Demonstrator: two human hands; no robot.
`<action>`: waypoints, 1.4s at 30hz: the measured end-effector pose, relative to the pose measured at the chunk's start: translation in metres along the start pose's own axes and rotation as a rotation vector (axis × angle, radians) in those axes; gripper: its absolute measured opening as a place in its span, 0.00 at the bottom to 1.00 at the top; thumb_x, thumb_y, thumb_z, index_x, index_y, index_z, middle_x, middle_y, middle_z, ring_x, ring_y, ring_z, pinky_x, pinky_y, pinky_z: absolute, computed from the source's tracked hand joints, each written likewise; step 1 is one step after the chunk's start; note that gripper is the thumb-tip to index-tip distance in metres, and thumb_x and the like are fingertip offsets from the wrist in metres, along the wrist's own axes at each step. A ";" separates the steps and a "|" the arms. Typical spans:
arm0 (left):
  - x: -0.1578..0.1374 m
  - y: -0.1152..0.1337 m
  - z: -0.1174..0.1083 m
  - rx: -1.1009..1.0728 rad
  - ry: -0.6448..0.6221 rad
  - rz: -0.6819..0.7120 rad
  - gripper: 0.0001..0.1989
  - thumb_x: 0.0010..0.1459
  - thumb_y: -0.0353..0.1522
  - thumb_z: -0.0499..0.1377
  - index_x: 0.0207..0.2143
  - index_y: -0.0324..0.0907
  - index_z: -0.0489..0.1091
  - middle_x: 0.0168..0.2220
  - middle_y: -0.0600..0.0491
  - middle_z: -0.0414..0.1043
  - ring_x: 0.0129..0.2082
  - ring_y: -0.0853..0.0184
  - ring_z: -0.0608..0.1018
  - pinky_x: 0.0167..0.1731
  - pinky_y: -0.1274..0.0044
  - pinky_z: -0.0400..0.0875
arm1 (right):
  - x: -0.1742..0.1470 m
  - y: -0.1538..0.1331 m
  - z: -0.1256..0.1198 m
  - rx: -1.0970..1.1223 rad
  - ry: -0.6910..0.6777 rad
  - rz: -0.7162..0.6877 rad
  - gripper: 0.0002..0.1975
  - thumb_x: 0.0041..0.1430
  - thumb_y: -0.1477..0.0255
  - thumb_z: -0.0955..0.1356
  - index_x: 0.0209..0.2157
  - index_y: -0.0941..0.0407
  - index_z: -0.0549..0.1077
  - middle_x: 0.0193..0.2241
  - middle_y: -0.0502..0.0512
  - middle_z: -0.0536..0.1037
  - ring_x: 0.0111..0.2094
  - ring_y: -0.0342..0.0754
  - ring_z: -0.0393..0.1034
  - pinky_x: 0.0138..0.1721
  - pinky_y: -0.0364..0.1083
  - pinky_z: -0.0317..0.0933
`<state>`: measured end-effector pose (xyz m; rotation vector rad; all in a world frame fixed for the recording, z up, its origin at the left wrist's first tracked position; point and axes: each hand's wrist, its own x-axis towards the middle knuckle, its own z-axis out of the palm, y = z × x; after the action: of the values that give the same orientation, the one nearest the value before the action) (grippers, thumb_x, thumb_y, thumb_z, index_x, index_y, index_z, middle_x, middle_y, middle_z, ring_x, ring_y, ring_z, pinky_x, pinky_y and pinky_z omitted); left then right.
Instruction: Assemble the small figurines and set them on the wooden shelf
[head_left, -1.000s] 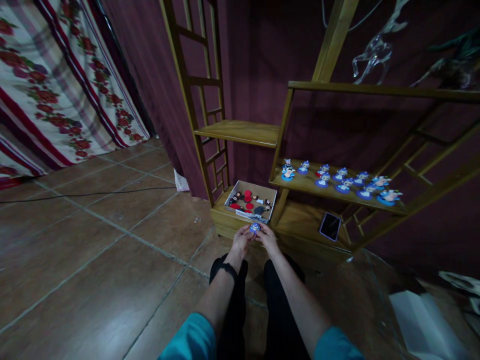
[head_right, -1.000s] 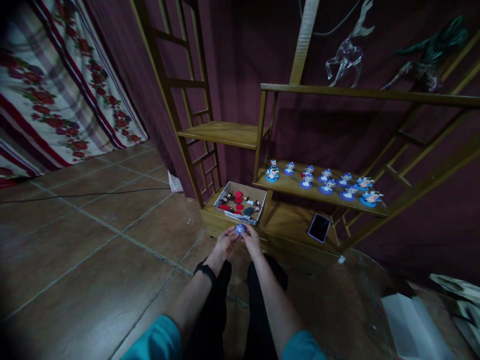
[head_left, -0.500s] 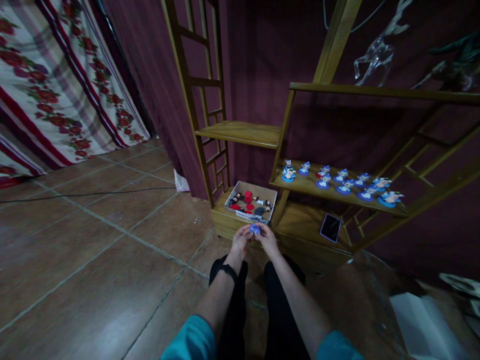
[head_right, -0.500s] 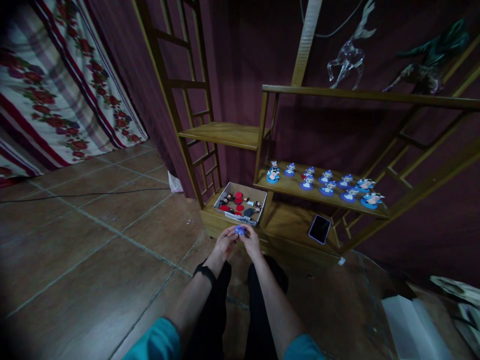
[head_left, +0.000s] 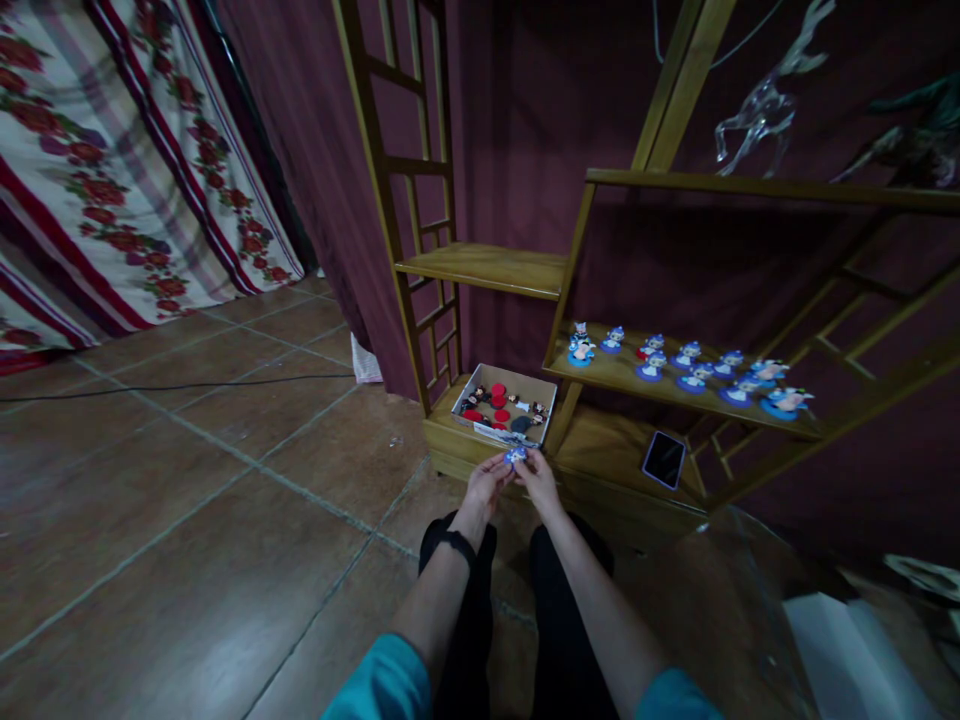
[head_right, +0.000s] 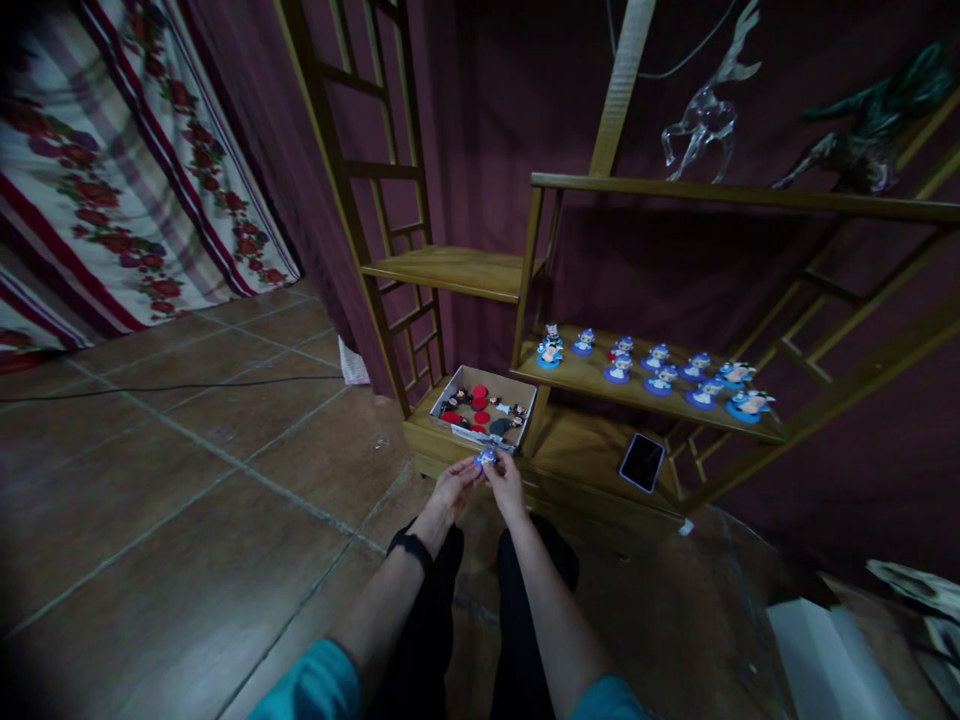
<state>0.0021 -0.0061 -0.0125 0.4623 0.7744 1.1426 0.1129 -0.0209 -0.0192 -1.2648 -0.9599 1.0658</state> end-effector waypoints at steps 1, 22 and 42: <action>-0.001 0.000 0.001 -0.002 0.003 -0.013 0.15 0.38 0.21 0.64 0.33 0.35 0.72 0.29 0.48 0.75 0.28 0.69 0.76 0.35 0.77 0.69 | 0.001 0.001 -0.001 0.012 0.009 0.027 0.17 0.43 0.63 0.67 0.37 0.53 0.69 0.34 0.51 0.74 0.30 0.45 0.69 0.27 0.43 0.66; -0.006 0.004 0.002 0.042 0.026 -0.037 0.11 0.41 0.20 0.63 0.32 0.33 0.72 0.27 0.48 0.75 0.27 0.70 0.76 0.33 0.79 0.71 | 0.005 0.004 -0.010 0.060 0.003 0.088 0.18 0.39 0.62 0.70 0.34 0.55 0.73 0.34 0.53 0.77 0.33 0.47 0.71 0.31 0.45 0.67; -0.004 0.002 0.000 0.057 0.032 -0.012 0.15 0.38 0.20 0.65 0.32 0.35 0.72 0.27 0.49 0.75 0.28 0.68 0.77 0.34 0.76 0.71 | 0.005 0.003 -0.007 0.055 0.022 0.081 0.16 0.39 0.62 0.70 0.31 0.57 0.74 0.30 0.52 0.77 0.29 0.45 0.71 0.30 0.45 0.67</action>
<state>0.0001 -0.0092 -0.0095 0.4871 0.8383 1.1216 0.1203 -0.0181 -0.0227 -1.2772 -0.8632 1.1311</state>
